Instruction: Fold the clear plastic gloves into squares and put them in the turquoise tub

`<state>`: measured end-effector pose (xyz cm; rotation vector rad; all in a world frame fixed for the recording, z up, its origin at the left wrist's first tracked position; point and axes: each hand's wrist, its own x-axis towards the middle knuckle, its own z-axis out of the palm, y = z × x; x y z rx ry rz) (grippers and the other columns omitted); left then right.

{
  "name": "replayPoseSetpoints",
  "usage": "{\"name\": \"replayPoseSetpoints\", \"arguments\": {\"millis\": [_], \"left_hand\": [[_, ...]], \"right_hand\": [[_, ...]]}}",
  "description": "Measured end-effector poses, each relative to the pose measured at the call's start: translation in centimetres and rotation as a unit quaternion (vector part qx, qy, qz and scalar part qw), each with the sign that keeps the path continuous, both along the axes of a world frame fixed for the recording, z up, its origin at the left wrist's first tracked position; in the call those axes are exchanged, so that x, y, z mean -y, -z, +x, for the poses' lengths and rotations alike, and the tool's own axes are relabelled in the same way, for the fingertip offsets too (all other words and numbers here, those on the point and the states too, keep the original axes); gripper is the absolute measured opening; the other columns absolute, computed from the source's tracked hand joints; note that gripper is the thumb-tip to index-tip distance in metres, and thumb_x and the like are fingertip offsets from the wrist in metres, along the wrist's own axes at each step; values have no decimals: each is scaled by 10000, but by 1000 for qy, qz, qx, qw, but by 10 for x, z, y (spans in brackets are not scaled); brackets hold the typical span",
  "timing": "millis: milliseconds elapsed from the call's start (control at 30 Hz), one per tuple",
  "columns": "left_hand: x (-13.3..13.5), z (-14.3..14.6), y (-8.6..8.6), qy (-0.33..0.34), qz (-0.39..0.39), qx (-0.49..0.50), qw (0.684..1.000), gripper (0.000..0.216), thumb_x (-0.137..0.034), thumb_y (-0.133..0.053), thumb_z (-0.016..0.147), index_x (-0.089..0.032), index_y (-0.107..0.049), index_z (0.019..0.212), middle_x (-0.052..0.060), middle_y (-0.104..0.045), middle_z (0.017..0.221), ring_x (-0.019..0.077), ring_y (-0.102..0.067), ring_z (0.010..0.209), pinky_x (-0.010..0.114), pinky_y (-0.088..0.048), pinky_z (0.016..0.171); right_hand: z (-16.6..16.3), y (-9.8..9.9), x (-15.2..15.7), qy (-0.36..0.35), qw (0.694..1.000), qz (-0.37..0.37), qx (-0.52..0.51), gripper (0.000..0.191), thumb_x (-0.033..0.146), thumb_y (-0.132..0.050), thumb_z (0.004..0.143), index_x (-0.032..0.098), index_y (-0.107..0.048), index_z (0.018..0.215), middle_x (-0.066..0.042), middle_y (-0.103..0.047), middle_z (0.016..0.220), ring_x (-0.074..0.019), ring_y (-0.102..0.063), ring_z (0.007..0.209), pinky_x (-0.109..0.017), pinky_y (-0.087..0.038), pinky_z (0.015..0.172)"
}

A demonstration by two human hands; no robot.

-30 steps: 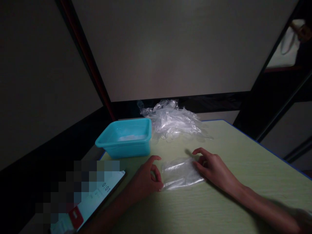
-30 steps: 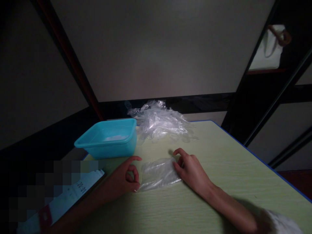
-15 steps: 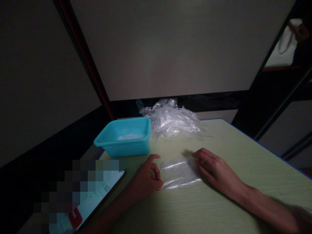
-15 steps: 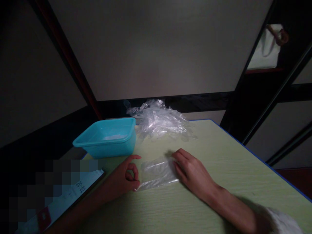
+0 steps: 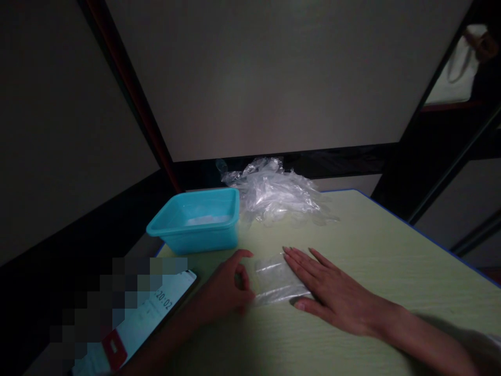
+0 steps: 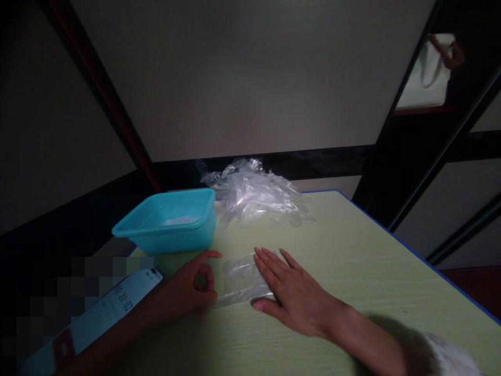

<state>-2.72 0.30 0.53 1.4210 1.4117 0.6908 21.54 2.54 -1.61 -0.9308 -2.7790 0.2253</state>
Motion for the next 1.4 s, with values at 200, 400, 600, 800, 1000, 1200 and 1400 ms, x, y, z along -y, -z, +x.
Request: {"name": "replayPoseSetpoints", "arguments": {"millis": [200, 400, 600, 800, 1000, 1200, 1400], "left_hand": [[9, 36, -1, -8, 293, -171, 941, 342, -146, -504, 736, -142, -554, 1074, 114, -598, 1083, 238, -594, 963, 343, -513, 776], [17, 91, 22, 145, 320, -322, 879, 621, -364, -430, 882, 10, -290, 1357, 218, -226, 1440, 302, -185, 1343, 459, -277, 1073], [18, 86, 37, 120, 323, -386, 856, 753, -526, -391, 875, 35, -265, 1362, 235, -184, 1440, 308, -171, 1343, 466, -267, 1077], [20, 70, 42, 110, 339, -420, 834, 794, -598, -331, 868, 44, -315, 1333, 262, -238, 1415, 318, -209, 1330, 468, -291, 1062], [22, 54, 39, 130, 332, -430, 830, 736, -543, -328, 890, 61, -327, 1312, 295, -258, 1396, 350, -229, 1316, 504, -313, 1033], [26, 42, 37, 130, 298, -428, 843, 708, -472, -418, 879, 45, -283, 1344, 270, -194, 1424, 334, -160, 1334, 496, -281, 1057], [28, 38, 35, 123, 283, -411, 858, 727, -539, -320, 896, 5, -261, 1374, 215, -153, 1456, 291, -120, 1350, 424, -217, 1096]], "right_hand": [[-3, -1, 1, 6, 1000, -11, 19, 703, 541, -357, 885, 118, -196, 1423, -174, -228, 1451, -294, -223, 1331, -537, -205, 1068], [-5, 4, 0, 4, 1000, 19, 16, 651, 293, -485, 837, 155, -230, 1420, -160, -338, 1417, -287, -306, 1304, -531, -243, 1056], [-3, 14, -3, 6, 999, 47, 11, 675, 310, -474, 846, 136, -180, 1429, -140, -288, 1444, -272, -258, 1325, -519, -240, 1063], [0, 9, -5, -19, 999, 34, 25, 721, 526, -371, 883, 85, -182, 1422, -196, -224, 1443, -291, -201, 1335, -529, -238, 1059], [-2, 6, -3, 4, 999, 30, 12, 718, 555, -334, 886, 91, -196, 1417, -200, -262, 1427, -303, -246, 1320, -554, -261, 1039], [3, 11, -5, 3, 999, 46, 12, 705, 531, -359, 890, 141, -125, 1430, -168, -258, 1439, -301, -261, 1314, -554, -272, 1035], [11, 20, -9, 6, 997, 74, 15, 772, 525, -402, 879, 206, 41, 1425, -138, -220, 1461, -296, -285, 1306, -540, -301, 1030]]}}
